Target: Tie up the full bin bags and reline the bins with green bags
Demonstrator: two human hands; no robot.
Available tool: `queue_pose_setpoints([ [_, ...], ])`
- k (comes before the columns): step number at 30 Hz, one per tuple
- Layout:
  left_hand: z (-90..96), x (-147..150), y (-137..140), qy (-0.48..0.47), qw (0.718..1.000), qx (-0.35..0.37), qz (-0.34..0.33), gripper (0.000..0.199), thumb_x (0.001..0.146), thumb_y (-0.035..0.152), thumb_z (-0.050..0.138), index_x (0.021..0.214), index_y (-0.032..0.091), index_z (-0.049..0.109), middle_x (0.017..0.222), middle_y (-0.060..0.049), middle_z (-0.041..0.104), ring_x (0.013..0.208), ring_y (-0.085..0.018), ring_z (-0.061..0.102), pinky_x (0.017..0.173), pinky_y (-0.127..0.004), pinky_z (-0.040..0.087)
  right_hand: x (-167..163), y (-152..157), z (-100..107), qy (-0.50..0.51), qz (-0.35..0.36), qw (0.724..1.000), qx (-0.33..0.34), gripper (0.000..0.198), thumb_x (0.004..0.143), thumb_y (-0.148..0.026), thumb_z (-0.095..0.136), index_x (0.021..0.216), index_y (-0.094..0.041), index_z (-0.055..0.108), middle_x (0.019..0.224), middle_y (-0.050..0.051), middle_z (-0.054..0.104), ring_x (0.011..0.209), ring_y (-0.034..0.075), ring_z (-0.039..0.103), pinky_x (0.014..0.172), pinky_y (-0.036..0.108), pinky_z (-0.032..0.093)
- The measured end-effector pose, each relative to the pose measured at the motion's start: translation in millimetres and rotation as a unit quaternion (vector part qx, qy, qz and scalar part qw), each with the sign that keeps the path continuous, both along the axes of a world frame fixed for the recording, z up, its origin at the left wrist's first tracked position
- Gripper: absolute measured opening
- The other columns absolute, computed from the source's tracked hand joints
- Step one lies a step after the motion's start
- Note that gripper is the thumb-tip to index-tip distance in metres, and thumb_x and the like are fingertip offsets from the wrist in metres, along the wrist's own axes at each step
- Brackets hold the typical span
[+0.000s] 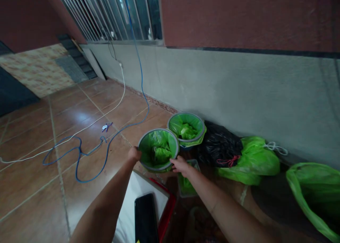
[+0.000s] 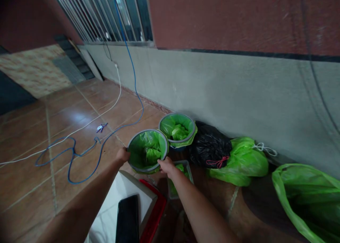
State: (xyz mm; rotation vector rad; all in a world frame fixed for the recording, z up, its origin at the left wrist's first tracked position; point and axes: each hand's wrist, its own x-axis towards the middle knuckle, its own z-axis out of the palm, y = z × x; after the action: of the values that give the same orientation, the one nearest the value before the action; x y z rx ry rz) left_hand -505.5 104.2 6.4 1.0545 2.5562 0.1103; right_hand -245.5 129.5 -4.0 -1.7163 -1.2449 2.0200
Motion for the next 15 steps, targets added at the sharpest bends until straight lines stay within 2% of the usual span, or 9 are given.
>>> queue_pose_setpoints([
  [2, 18.2, -1.8, -4.5, 0.007, 1.0, 0.002, -0.017, 0.026, 0.082, 0.012, 0.056, 0.1, 0.011, 0.075, 0.095, -0.014, 0.079, 0.092, -0.024, 0.075, 0.068, -0.024, 0.048, 0.7, -4.1, 9.3, 0.019, -0.024, 0.999, -0.013, 0.006, 0.097, -0.018, 0.058, 0.094, -0.014, 0.061, 0.086, 0.003, 0.069, 0.061, 0.007, 0.059, 0.054, 0.017, 0.048],
  [4, 45.9, -1.8, -11.9, 0.027, 0.999, 0.006, -0.044, 0.027, 0.084, 0.015, 0.054, 0.102, 0.012, 0.074, 0.098, -0.014, 0.078, 0.092, -0.023, 0.074, 0.067, -0.024, 0.046, 6.6, -8.7, 26.1, 0.027, -0.037, 0.999, -0.013, 0.012, 0.098, -0.017, 0.057, 0.086, -0.014, 0.059, 0.074, 0.0, 0.065, 0.057, 0.007, 0.059, 0.053, 0.017, 0.049],
  [8, 120.1, 13.8, -29.8, 0.056, 0.992, 0.046, -0.099, 0.028, 0.086, 0.022, 0.052, 0.106, 0.014, 0.07, 0.092, -0.01, 0.077, 0.084, -0.022, 0.072, 0.063, -0.025, 0.043, 36.0, -21.7, 77.7, 0.073, -0.071, 0.995, 0.013, 0.02, 0.098, -0.022, 0.06, 0.08, -0.014, 0.06, 0.066, 0.001, 0.064, 0.054, 0.01, 0.063, 0.051, 0.019, 0.051],
  [12, 195.6, 69.0, -45.7, 0.084, 0.977, 0.125, -0.154, 0.03, 0.086, 0.027, 0.052, 0.111, 0.016, 0.066, 0.086, -0.006, 0.074, 0.077, -0.021, 0.069, 0.061, -0.025, 0.042, 90.5, -47.6, 125.3, 0.074, -0.14, 0.981, 0.112, 0.023, 0.097, -0.03, 0.062, 0.079, -0.016, 0.061, 0.062, 0.0, 0.064, 0.048, 0.012, 0.062, 0.043, 0.02, 0.046],
  [15, 235.5, 130.8, -60.3, 0.095, 0.961, 0.154, -0.208, 0.03, 0.088, 0.031, 0.053, 0.112, 0.017, 0.064, 0.082, -0.005, 0.073, 0.074, -0.022, 0.069, 0.06, -0.026, 0.042, 141.7, -78.6, 145.7, 0.027, -0.22, 0.958, 0.18, 0.027, 0.095, -0.035, 0.065, 0.075, -0.019, 0.057, 0.053, -0.003, 0.059, 0.042, 0.013, 0.059, 0.039, 0.02, 0.044],
])
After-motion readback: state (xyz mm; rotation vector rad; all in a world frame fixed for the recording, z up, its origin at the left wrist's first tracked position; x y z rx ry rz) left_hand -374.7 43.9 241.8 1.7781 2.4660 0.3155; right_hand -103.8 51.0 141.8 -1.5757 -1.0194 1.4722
